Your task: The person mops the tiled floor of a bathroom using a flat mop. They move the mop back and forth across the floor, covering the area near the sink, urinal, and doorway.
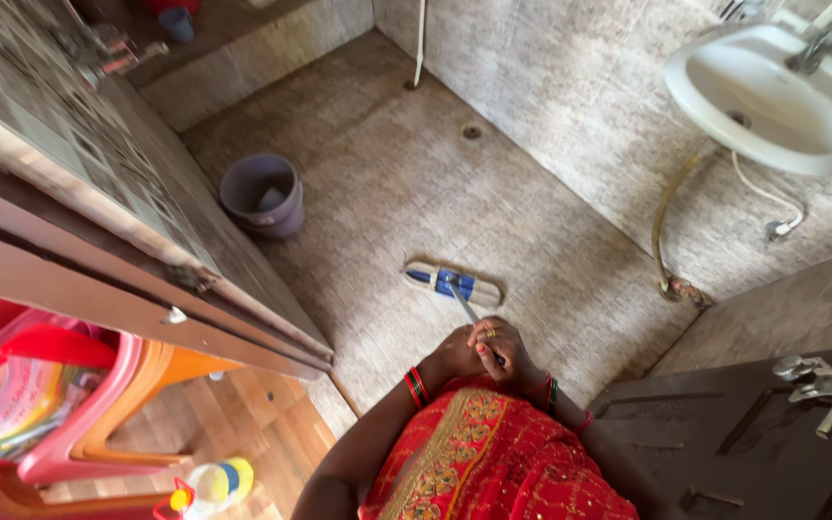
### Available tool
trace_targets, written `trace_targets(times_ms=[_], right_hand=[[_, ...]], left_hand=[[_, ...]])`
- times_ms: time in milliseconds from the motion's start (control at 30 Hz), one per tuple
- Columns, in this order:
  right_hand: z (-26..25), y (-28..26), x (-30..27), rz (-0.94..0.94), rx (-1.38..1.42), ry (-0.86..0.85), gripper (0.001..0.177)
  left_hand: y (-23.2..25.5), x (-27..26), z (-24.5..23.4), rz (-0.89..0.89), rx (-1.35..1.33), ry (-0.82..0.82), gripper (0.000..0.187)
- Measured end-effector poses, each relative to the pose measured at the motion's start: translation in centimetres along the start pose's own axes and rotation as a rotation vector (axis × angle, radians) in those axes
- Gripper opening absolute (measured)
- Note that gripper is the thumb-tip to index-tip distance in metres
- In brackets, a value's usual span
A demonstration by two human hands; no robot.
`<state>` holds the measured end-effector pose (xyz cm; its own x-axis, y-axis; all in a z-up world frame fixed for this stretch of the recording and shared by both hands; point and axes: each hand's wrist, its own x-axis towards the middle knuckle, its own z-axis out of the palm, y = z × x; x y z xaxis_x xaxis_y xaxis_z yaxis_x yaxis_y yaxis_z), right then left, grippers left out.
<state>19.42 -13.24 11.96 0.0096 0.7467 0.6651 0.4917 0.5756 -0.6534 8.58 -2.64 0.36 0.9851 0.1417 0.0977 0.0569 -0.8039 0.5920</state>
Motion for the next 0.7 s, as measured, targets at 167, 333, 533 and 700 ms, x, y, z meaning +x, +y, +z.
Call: trace_targets(times_ms=[167,333,533,700], right_hand=[[-1.9,0.5,-0.8,-0.070,-0.010,-0.049,0.022],[-2.8,1.1,-1.5,-0.095,0.019,-0.100,0.028],[-3.1,1.9,-2.4,-0.075,0.040,-0.138,0.031],[-1.9,4.3,-3.1,-0.043,0.003,-0.231,0.026]], left_hand=[[1.5,0.1,0.5,0.119,-0.045,0.082,0.021],[2.3,0.5,2.2,-0.151,-0.024,-0.066,0.019],[-0.4,0.2,7.6,-0.134,-0.121,0.057,0.018],[-3.8,0.0,9.9,-0.030,-0.117,0.132,0.016]])
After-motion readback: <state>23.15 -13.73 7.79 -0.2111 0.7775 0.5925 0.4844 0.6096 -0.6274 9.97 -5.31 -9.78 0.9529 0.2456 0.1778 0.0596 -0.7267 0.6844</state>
